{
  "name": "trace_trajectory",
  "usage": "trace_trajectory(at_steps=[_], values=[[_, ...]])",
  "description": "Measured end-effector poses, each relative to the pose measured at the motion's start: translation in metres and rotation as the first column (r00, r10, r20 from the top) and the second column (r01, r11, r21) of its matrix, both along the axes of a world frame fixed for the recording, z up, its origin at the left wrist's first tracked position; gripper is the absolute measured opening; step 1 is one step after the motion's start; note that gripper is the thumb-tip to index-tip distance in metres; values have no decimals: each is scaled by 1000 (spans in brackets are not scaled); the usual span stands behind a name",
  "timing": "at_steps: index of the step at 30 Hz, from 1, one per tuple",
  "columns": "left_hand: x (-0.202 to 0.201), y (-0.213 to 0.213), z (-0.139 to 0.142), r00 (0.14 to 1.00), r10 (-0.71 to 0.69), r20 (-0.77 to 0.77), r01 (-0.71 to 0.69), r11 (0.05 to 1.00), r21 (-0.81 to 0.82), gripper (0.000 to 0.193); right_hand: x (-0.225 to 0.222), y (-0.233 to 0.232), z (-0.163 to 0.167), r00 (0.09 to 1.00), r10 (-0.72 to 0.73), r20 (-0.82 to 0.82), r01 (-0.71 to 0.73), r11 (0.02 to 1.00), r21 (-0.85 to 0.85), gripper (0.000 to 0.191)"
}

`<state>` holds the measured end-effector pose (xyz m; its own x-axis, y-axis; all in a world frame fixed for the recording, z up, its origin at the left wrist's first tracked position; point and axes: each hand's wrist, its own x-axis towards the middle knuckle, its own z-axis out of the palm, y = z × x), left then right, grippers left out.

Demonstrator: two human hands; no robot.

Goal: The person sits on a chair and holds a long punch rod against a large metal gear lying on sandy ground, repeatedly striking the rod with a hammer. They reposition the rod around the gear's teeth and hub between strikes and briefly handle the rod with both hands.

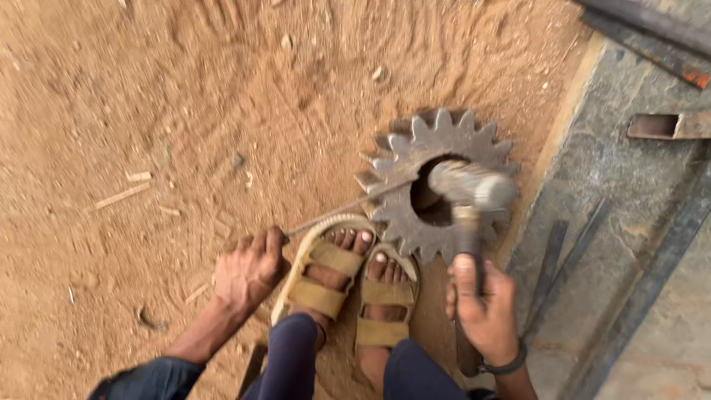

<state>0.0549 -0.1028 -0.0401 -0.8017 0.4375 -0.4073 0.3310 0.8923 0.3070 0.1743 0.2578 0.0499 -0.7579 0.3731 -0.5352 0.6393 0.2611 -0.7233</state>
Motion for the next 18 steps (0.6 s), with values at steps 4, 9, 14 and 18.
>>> trace_trajectory(at_steps=[4,9,14,18], values=[[3,-8,-1,998,-27,-62,28,1000,11,26,8,15,75,971,-46,-233,51,999,13,31],[9,-15,-1,998,-29,-52,31,999,34,26,-22,6,98,867,-8,-498,-180,927,-328,27],[11,-12,2,998,-35,-49,35,999,2,21,-20,-17,-1,924,382,-34,-326,828,456,26],[10,-10,1,998,-59,-16,58,997,-50,25,19,-12,-17,988,-75,134,91,989,-115,36]])
